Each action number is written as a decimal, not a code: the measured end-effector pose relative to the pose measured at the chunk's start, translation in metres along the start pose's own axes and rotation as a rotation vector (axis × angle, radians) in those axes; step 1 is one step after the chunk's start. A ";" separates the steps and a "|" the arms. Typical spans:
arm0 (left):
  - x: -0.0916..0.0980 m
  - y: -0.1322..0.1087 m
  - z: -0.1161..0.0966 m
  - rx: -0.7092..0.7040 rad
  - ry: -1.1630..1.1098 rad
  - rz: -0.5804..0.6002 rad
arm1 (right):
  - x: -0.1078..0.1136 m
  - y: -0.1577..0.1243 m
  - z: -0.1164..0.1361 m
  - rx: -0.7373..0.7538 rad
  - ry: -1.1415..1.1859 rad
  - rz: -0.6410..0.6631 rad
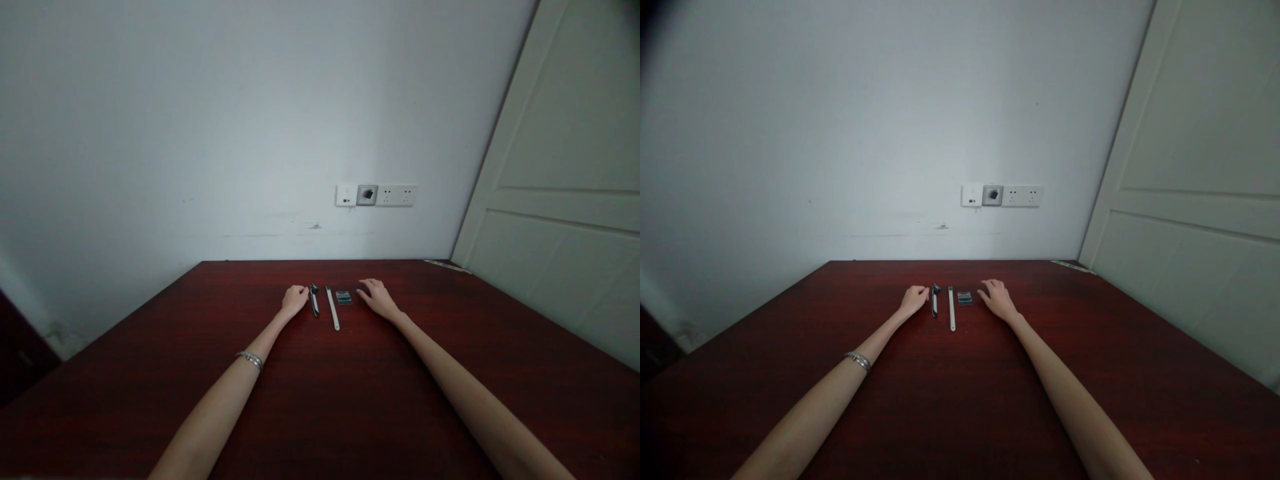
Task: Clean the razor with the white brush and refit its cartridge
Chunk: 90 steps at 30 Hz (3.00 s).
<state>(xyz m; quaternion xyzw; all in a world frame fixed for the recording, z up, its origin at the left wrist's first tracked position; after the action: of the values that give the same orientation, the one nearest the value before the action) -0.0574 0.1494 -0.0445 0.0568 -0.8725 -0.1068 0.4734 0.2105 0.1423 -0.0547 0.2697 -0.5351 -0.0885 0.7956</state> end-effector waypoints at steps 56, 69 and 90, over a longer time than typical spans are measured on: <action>-0.001 -0.009 -0.018 -0.034 0.050 0.402 | -0.001 -0.010 -0.017 -0.073 -0.106 0.104; -0.005 -0.014 -0.018 0.072 0.167 0.199 | 0.000 -0.009 -0.014 -0.060 -0.128 0.101; 0.038 -0.008 -0.046 -0.022 0.027 -0.024 | 0.020 -0.002 0.000 -0.095 0.111 -0.072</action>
<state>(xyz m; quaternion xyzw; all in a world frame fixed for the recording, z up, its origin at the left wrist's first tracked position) -0.0393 0.1277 0.0086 0.0632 -0.8640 -0.1213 0.4846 0.2190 0.1317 -0.0395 0.2554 -0.4752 -0.1273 0.8323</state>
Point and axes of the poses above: each hand's wrist, its own y-axis towards the middle knuckle, its own x-axis out of the back of the hand, z = x × y, the point moved 8 cm from there along y, towards the middle knuckle, and after that the axes turned 3 degrees about -z, right-handed, at the moved point
